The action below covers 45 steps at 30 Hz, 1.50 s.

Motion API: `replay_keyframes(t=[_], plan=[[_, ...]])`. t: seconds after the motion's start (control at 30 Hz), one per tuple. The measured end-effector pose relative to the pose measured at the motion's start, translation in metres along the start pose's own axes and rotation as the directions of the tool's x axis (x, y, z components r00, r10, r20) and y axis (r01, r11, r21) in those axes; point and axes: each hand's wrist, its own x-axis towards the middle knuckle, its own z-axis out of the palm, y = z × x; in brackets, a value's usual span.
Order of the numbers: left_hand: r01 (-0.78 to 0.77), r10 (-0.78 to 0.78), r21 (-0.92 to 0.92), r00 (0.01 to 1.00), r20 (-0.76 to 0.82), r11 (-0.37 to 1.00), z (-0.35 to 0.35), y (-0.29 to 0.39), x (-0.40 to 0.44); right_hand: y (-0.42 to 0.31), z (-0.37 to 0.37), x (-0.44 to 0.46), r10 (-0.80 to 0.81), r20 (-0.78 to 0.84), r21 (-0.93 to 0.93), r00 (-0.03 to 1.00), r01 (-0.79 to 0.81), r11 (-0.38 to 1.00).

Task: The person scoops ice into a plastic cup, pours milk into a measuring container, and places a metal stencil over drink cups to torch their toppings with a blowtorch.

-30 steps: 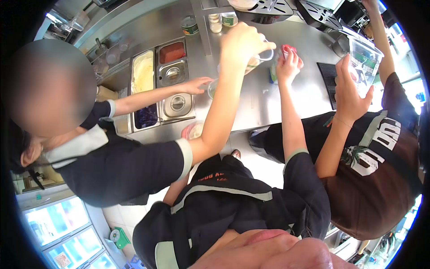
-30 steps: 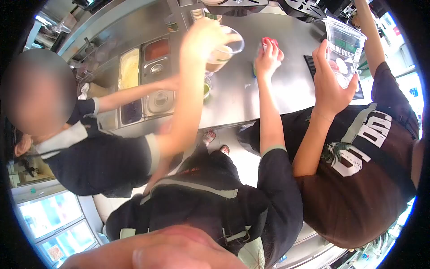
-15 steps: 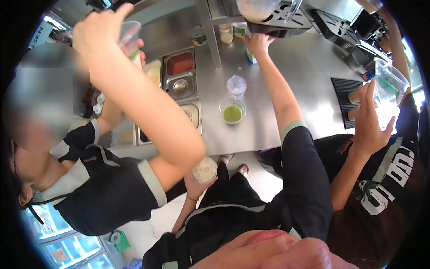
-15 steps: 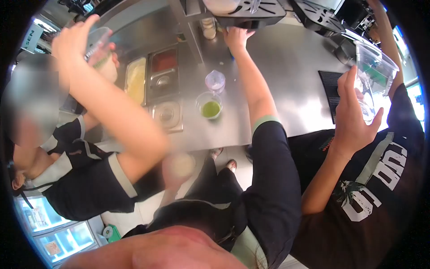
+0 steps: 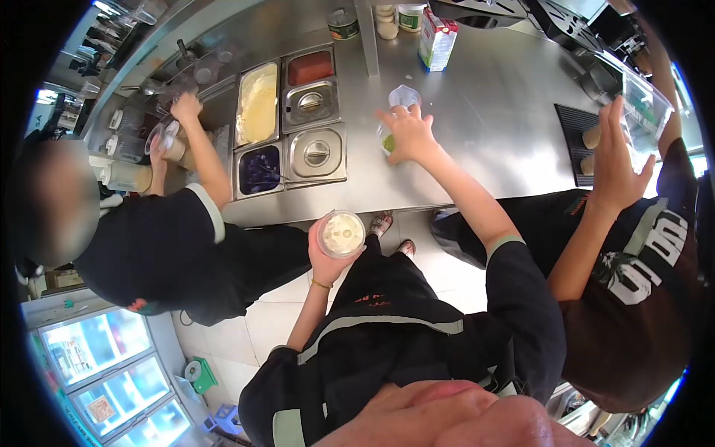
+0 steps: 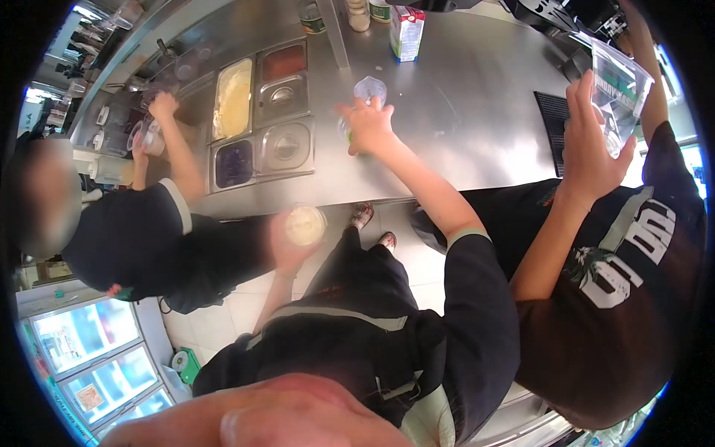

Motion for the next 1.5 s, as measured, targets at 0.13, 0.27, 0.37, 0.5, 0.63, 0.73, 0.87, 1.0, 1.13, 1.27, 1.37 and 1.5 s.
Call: replay_keyframes(t=[0.13, 0.27, 0.37, 0.5, 0.63, 0.73, 0.87, 1.0, 1.13, 1.27, 1.37, 1.5], plan=[[-0.025, 0.025, -0.023, 1.000, -0.018, 0.999, -0.005, -0.002, -0.019, 0.006, 0.002, 0.013, 0.092, 0.124, 0.119, 0.988, -0.107, 0.987], [-0.026, 0.027, -0.043, 0.999, 0.020, 0.999, -0.020, 0.000, -0.040, 0.002, -0.079, 0.001, 0.043, 0.064, 0.152, 0.997, -0.052, 0.987], [-0.034, 0.036, -0.120, 0.999, 0.009, 0.992, -0.030, -0.008, -0.064, -0.028, -0.177, -0.045, 0.060, 0.155, 0.318, 0.986, -0.107, 0.942], [-0.092, 0.106, -0.294, 0.994, 0.033, 0.952, -0.047, -0.012, -0.092, -0.082, -0.264, -0.116, 0.085, 0.124, 0.322, 0.989, -0.121, 0.939], [-0.060, 0.117, -0.416, 0.987, 0.113, 0.908, -0.071, -0.003, -0.123, -0.120, -0.305, -0.186, 0.014, 0.053, 0.264, 0.998, -0.028, 0.964], [-0.152, 0.215, -0.331, 0.964, 0.160, 0.931, -0.090, 0.010, -0.142, -0.150, -0.322, -0.233, 0.079, 0.179, 0.321, 0.981, -0.134, 0.938], [-0.044, 0.209, -0.493, 0.936, 0.284, 0.869, -0.093, 0.019, -0.167, -0.170, -0.326, -0.298, 0.099, 0.095, 0.309, 0.991, -0.124, 0.943], [-0.061, 0.286, -0.468, 0.858, 0.427, 0.882, -0.091, 0.061, -0.191, -0.193, -0.334, -0.403, 0.100, -0.013, 0.265, 0.995, -0.093, 0.960], [-0.036, 0.374, -0.511, 0.724, 0.579, 0.859, -0.065, 0.100, -0.214, -0.172, -0.302, -0.496, -0.147, -0.266, -0.071, 0.953, 0.133, 0.989], [0.028, 0.428, -0.546, 0.588, 0.687, 0.837, -0.015, 0.148, -0.245, -0.198, -0.288, -0.620, 0.101, -0.066, -0.047, 0.993, -0.104, 0.993], [0.027, 0.473, -0.553, 0.487, 0.735, 0.833, 0.067, 0.162, -0.257, -0.152, -0.270, -0.676, 0.164, 0.182, -0.011, 0.970, -0.165, 0.986], [0.040, 0.539, -0.586, 0.344, 0.769, 0.809, 0.182, 0.200, -0.299, -0.084, -0.249, -0.763, 0.173, 0.446, 0.154, 0.878, -0.266, 0.951]])
